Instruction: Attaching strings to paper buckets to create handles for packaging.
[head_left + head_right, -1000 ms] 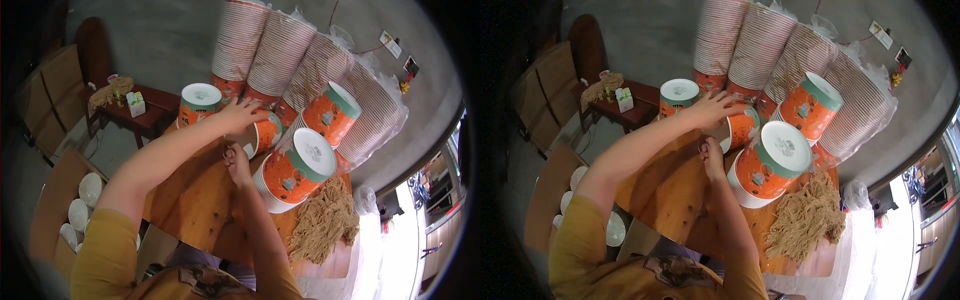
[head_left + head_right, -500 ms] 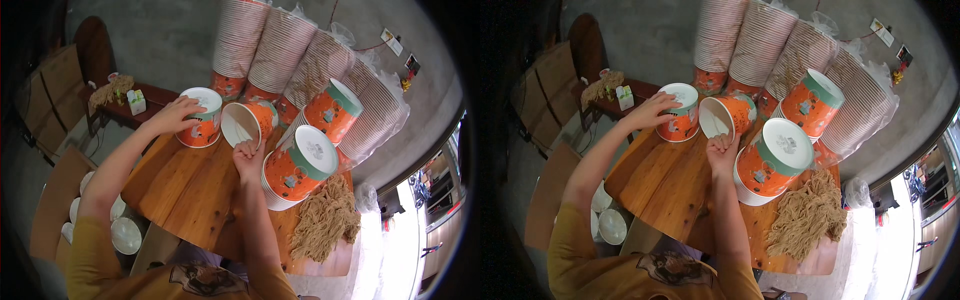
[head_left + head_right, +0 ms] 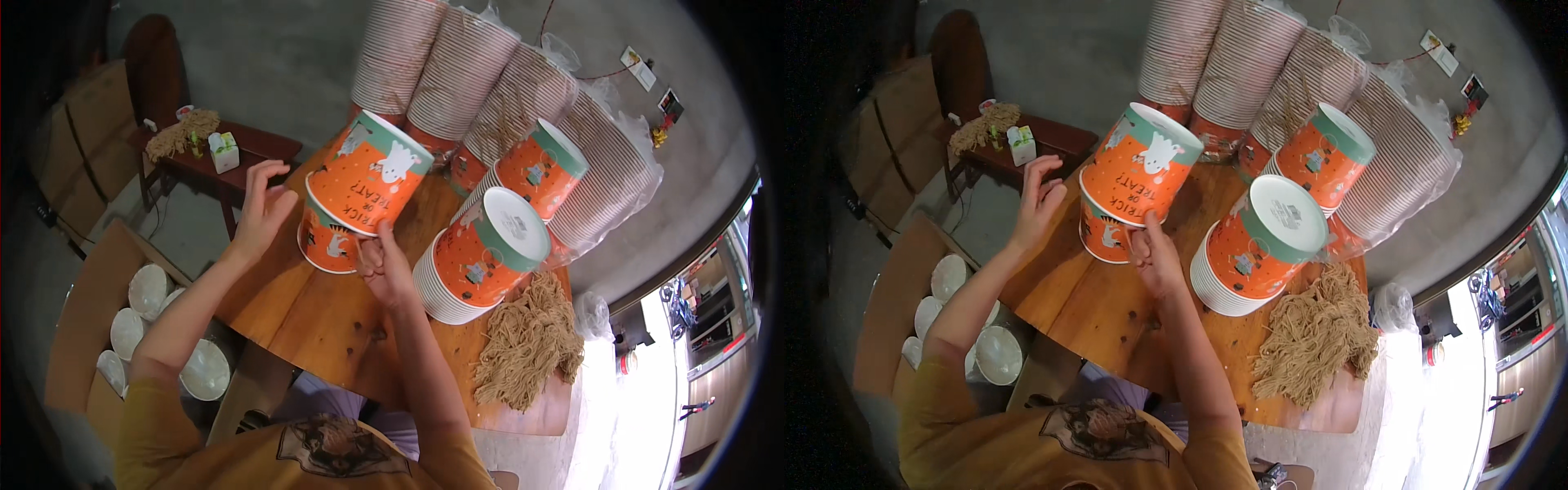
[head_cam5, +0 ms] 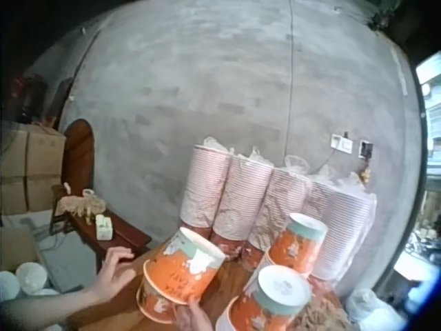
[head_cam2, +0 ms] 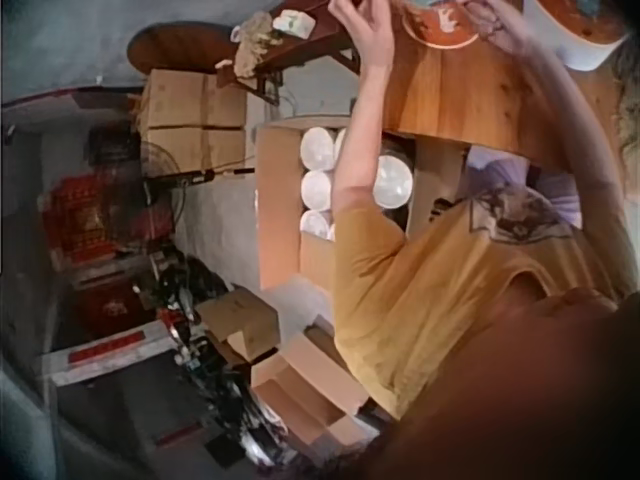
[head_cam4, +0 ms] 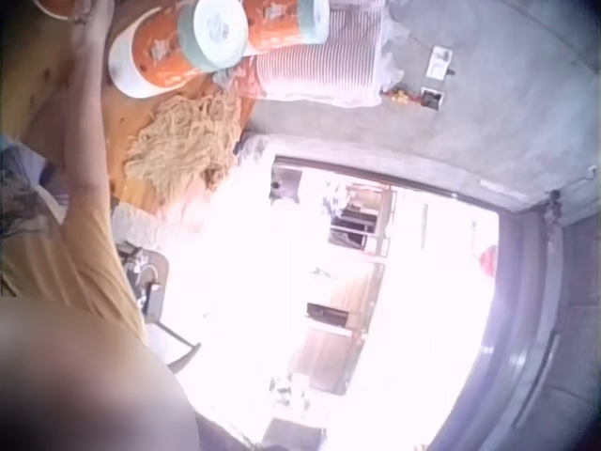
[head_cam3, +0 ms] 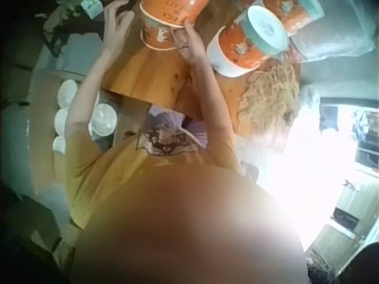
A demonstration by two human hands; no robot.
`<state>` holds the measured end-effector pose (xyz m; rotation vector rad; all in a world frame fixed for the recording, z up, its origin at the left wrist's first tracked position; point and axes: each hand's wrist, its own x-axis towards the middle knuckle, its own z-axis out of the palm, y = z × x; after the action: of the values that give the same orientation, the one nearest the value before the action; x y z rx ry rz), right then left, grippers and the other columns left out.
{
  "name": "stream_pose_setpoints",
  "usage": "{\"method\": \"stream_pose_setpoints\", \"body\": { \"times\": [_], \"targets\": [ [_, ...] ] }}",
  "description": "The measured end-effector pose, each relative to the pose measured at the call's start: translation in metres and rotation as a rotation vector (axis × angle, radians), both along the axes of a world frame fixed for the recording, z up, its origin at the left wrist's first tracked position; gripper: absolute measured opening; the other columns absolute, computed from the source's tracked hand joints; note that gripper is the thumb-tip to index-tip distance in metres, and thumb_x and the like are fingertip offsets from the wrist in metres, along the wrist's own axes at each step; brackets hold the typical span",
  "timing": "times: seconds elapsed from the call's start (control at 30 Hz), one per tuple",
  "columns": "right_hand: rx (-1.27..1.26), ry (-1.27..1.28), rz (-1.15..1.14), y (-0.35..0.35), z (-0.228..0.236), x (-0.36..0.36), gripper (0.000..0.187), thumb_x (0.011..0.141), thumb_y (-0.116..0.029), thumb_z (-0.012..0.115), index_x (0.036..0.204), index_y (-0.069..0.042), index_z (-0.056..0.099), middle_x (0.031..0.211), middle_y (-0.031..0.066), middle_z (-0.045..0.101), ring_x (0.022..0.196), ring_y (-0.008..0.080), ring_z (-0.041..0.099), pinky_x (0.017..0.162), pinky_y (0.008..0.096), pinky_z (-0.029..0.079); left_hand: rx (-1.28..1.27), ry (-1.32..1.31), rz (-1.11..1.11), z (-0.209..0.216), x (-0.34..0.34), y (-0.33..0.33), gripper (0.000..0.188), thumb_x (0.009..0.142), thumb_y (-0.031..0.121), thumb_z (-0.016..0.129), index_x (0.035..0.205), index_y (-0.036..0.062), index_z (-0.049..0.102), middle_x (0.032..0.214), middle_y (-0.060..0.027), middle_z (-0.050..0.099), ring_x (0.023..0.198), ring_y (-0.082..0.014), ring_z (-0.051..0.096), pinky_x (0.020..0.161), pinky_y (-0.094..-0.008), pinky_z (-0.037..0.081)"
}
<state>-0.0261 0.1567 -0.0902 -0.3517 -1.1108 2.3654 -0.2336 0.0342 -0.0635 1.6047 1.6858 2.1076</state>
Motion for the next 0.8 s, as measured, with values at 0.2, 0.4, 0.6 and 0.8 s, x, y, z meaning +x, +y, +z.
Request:
{"method": "stream_pose_setpoints", "body": {
  "times": [0.2,0.4,0.6,0.8],
  "targets": [
    [0.054,-0.212,-0.091,-0.007,-0.018,0.013,0.035,0.099,-0.039,0.053,0.082,-0.01,0.062,0.059,-0.0069,0.041,0.053,0.006,0.036,0.055,0.0223,0.033,-0.259,0.636,0.05,0.002,0.028,-0.004,0.067,0.081,0.022,0.071,0.139,0.0109,0.039,0.143,-0.0132,0.035,0.134,-0.033,0.036,0.111,-0.043,0.033],
    [0.114,-0.215,-0.015,-0.006,-0.01,0.014,0.031,0.101,-0.035,0.05,0.094,-0.008,0.062,0.079,-0.0047,0.052,0.07,0.0062,0.05,0.069,0.0224,0.045,-0.162,0.51,0.096,-0.024,0.015,0.002,0.054,0.079,0.019,0.073,0.124,0.0075,0.046,0.133,-0.0146,0.044,0.122,-0.0343,0.047,0.101,-0.0432,0.039],
    [0.111,-0.139,-0.016,-0.015,-0.006,0.007,0.03,0.102,-0.033,0.049,0.102,-0.005,0.06,0.09,-0.0003,0.057,0.083,0.0099,0.056,0.076,0.0244,0.049,-0.338,0.312,0.088,-0.039,0.008,0.008,0.039,0.085,0.022,0.069,0.111,0.0011,0.048,0.111,-0.0159,0.054,0.105,-0.0308,0.055,0.092,-0.0382,0.044],
    [0.035,-0.182,-0.196,-0.01,-0.031,0.022,0.028,0.1,-0.03,0.051,0.106,-0.003,0.059,0.1,0.0026,0.06,0.098,0.0151,0.057,0.089,0.0337,0.051,-0.284,0.245,0.09,-0.058,0.0,0.008,0.051,0.087,0.023,0.068,0.125,0.0032,0.041,0.125,-0.0171,0.043,0.116,-0.0314,0.048,0.1,-0.0402,0.04]
  ]
}}
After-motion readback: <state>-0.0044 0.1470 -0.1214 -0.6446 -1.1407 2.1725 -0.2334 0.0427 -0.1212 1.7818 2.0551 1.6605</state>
